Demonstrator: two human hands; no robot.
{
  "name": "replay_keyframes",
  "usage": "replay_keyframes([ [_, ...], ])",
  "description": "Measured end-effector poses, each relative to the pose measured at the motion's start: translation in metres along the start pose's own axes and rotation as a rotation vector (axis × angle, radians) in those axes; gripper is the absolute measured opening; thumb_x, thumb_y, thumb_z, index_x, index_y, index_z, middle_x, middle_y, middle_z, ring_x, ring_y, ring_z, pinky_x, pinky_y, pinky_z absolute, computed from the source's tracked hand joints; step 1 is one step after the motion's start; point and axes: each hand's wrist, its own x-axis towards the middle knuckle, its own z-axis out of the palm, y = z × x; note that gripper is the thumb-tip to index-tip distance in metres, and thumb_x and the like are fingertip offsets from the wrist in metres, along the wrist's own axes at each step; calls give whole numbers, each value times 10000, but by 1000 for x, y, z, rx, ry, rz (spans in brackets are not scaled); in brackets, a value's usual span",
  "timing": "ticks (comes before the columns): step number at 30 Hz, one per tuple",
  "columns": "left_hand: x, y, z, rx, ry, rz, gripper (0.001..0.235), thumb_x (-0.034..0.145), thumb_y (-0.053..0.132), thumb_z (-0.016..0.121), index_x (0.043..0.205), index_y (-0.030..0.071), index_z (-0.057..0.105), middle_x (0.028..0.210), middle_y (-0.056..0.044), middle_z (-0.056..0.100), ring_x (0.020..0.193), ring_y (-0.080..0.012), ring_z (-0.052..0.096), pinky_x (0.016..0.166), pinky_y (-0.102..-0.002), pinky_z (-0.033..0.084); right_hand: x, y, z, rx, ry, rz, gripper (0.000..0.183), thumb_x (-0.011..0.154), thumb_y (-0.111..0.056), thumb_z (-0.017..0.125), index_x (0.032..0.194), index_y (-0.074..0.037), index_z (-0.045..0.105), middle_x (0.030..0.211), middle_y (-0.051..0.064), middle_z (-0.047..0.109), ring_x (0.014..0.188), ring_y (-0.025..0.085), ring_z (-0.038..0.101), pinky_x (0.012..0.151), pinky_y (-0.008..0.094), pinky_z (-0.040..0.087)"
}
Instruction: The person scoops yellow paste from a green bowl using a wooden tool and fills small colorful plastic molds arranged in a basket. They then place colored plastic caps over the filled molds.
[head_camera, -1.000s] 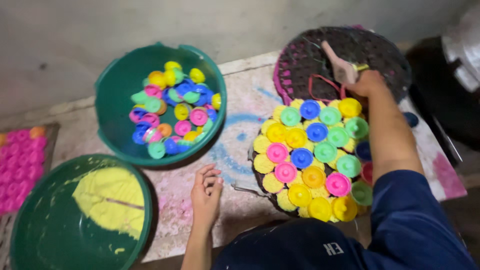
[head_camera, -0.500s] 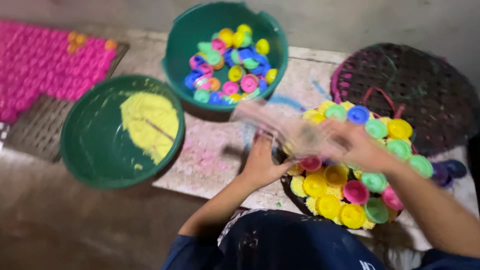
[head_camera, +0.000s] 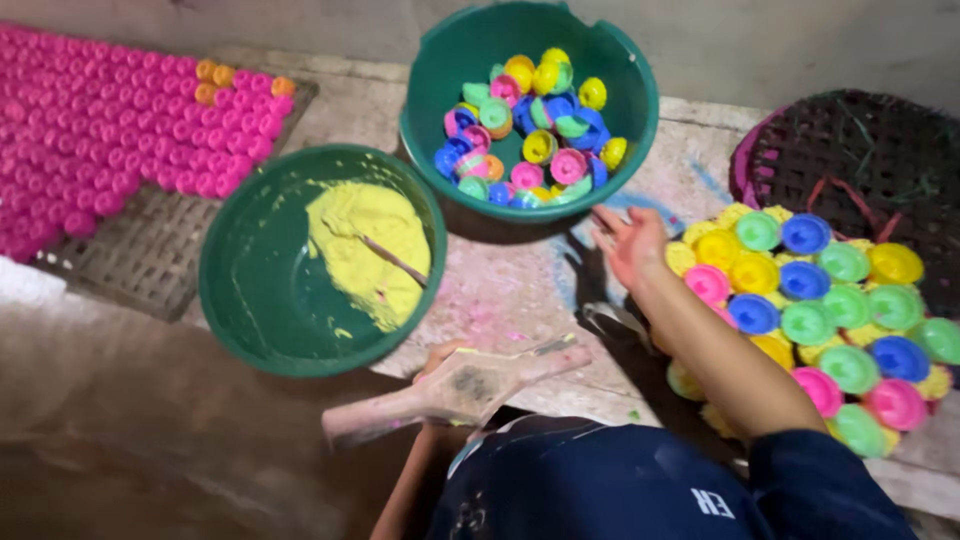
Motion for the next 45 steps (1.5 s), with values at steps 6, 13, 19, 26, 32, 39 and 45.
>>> replay_keyframes([
  [6, 9, 24, -98, -106, -101, -40, 535, 843, 221, 797, 1306, 33, 607, 1237, -160, 642, 1139, -282, 606, 948, -406, 513, -97, -19, 101, -86, -23, -255, 582, 841, -352, 521, 1394, -178, 476, 1475, 156, 600, 1377, 257, 495, 1144, 471, 321],
  [13, 16, 43, -147, -69, -292, -39, 446, 870, 193, 786, 1271, 57, 647, 1168, -124, 690, 1071, -238, 654, 908, -371, 539, -209, 61, 281, -1650, -869, -375, 767, 909, -600, 601, 1431, -54, 475, 1250, 216, 646, 1066, 391, 630, 834, 478, 533],
  [19, -16, 102, -147, 142, -521, 72, 372, 892, 169, 777, 1240, 78, 680, 1108, -93, 730, 1012, -200, 694, 873, -342, 561, -231, 61, 363, -1837, -1299, -464, 600, 852, -684, 623, 940, -92, 580, 772, 147, 624, 750, 386, 658, 663, 487, 515],
  [26, -44, 185, -155, 901, -707, 283, 361, 937, 225, 736, 1265, 92, 666, 1095, -105, 733, 995, -208, 706, 906, -381, 564, -228, 64, 419, -1472, -1746, -225, 471, 950, -551, 601, 916, -81, 602, 750, 119, 619, 726, 385, 630, 590, 462, 475],
  [32, -55, 224, -168, 1078, -694, 309, 416, 946, 244, 717, 1306, 56, 627, 1106, -100, 691, 989, -199, 675, 960, -405, 546, -232, 89, 389, -1176, -1747, 277, 506, 1079, -475, 457, 893, -14, 548, 815, 167, 592, 788, 398, 629, 658, 481, 473],
  [39, -68, 250, -215, 796, -540, 330, 483, 956, 266, 695, 1353, 16, 581, 1119, -93, 642, 982, -187, 639, 1023, -434, 525, -192, 47, 415, -1660, -1680, -693, 294, 901, -435, 633, 853, -146, 618, 681, 27, 548, 632, 213, 614, 579, 390, 499],
  [45, -75, 143, -214, -248, -345, 246, 542, 965, 285, 677, 1394, -20, 542, 1130, -87, 600, 975, -178, 609, 1078, -458, 507, -116, 63, 459, -1917, -1715, -1830, 267, 863, -178, 683, 1122, -138, 630, 951, 43, 660, 893, 212, 656, 704, 346, 535],
])
